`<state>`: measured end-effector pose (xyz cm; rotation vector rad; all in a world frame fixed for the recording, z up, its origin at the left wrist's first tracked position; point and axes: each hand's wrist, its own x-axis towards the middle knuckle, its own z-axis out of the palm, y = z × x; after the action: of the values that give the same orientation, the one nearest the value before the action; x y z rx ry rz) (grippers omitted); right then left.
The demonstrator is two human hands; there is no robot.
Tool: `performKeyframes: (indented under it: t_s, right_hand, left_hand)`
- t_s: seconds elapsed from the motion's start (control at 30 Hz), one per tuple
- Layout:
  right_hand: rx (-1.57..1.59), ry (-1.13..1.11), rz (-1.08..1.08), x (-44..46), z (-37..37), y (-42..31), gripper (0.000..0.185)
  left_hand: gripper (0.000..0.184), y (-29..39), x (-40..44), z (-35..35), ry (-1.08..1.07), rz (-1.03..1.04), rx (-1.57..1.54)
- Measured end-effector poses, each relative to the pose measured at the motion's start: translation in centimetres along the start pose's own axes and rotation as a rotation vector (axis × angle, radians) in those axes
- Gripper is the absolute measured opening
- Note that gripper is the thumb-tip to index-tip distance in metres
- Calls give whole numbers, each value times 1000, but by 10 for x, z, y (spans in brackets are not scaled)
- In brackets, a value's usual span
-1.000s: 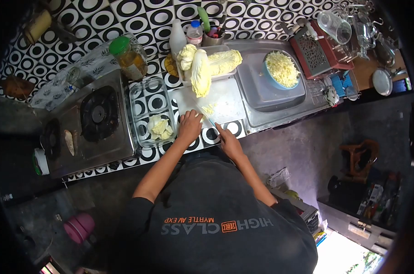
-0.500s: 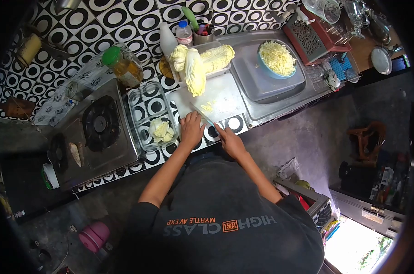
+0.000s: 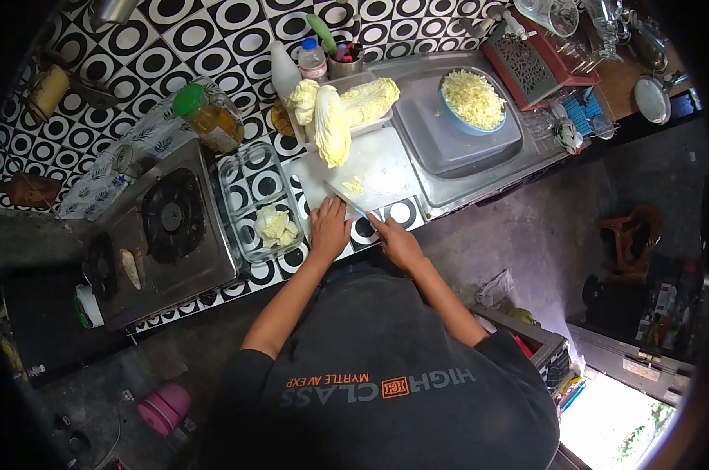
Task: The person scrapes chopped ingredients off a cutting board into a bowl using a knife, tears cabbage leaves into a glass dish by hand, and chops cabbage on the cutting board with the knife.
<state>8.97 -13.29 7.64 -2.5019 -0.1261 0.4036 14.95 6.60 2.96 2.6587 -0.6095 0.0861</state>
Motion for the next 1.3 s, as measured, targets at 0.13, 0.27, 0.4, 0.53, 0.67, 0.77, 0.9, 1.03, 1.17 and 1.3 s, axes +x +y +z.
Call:
performKeyframes:
  t_s: [0.13,0.27,0.4,0.53,0.67,0.77,0.9,1.03,1.17,1.3]
  right_hand:
    - [10,-26,-7,4,-3,4,71]
    - [27,-39,7,7,-6,4,77]
    - [19,-39,-10,9,-6,5,77]
    - [48,-26,-31,13,-3,11,76]
    - [60,-33,-16,17,-3,11,76]
    - [79,-32,-33,23,0,13,76]
    - [101,-27,-51,30,5,18,74]
    - [94,-20,-58,33,6,15,71]
    - [95,-1,-76,40,13,16,67]
    - [64,-46,-36,57,10,0,72]
  left_hand:
    - [49,3,0,-2,-34,-25,-14]
    - [50,3,-1,1,-9,-24,-3]
    - [52,3,-1,2,-3,-27,-5]
    - [54,2,0,1,-3,-23,-15]
    - [56,3,1,-2,-32,-31,-12]
    - [57,4,1,-3,-43,-38,-9]
    - [58,4,2,-1,-48,-48,-13]
    - [58,3,1,0,-46,-50,-11]
    - [58,2,2,2,-47,-48,-13]
    - [59,3,1,0,-52,-52,-18]
